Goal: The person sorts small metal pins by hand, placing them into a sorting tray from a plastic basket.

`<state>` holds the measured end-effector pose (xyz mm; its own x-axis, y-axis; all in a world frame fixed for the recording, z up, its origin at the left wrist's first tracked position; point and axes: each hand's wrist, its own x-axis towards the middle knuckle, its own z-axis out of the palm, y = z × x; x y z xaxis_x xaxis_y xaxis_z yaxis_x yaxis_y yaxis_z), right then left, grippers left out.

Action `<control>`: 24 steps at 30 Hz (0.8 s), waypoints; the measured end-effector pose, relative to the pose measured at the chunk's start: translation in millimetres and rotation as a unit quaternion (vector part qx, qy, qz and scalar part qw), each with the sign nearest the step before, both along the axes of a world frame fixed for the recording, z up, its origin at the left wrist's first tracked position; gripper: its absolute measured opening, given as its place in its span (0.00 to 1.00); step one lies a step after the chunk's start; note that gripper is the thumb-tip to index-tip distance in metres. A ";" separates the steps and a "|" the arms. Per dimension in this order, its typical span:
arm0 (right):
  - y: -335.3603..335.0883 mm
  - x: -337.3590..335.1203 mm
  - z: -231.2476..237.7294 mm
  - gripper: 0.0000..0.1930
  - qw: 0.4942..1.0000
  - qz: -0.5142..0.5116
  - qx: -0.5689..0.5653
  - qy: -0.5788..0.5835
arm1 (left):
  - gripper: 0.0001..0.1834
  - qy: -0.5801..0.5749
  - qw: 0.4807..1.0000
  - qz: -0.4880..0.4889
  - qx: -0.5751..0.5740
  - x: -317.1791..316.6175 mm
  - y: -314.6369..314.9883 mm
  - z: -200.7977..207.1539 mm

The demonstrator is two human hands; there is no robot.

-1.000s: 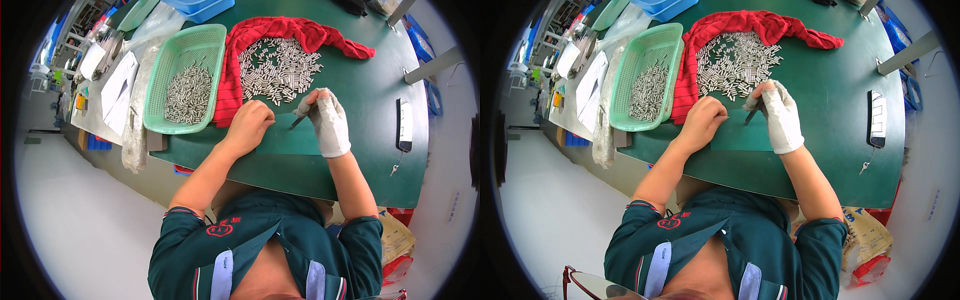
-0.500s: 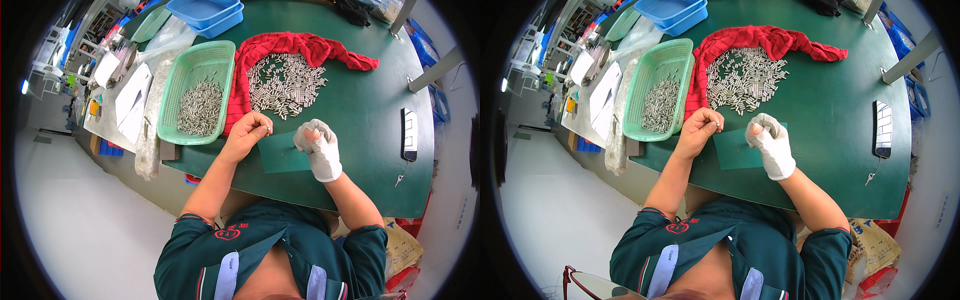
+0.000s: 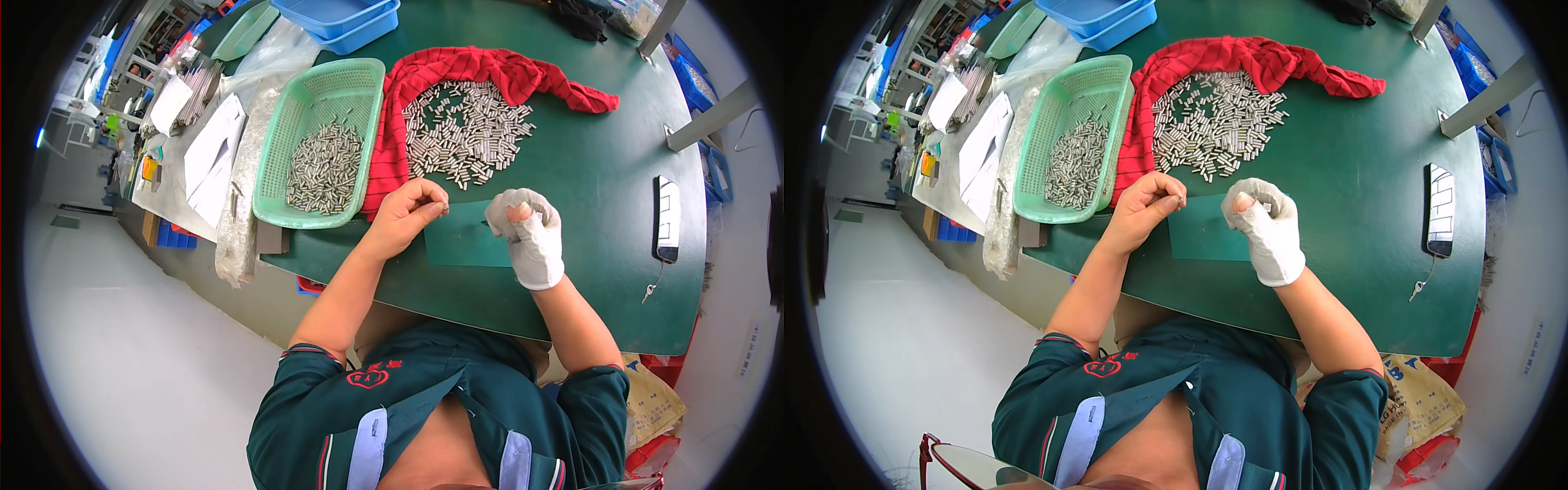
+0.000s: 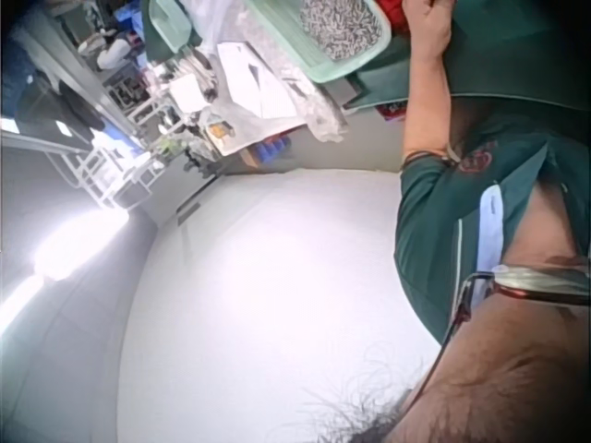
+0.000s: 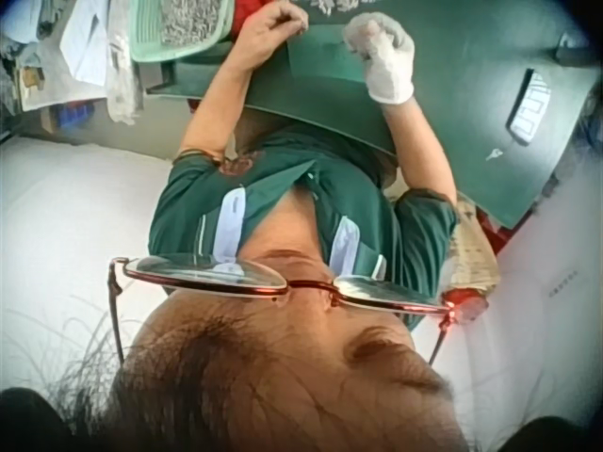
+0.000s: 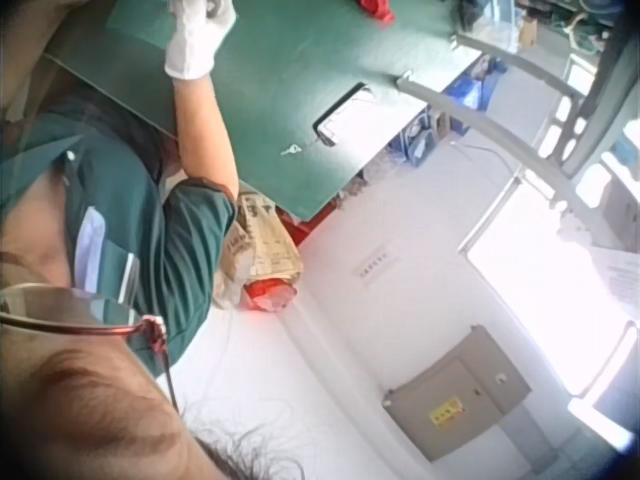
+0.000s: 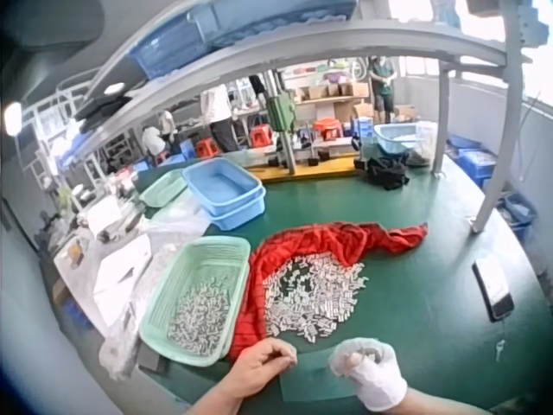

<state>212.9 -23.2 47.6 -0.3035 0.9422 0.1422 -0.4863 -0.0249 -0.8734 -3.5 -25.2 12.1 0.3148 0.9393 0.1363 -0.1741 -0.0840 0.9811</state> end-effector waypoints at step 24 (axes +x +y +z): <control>5.5 -0.4 -2.1 0.13 0.995 -0.006 -0.089 0.036 | 0.12 0.409 0.863 0.057 0.292 15.4 -0.9 15.3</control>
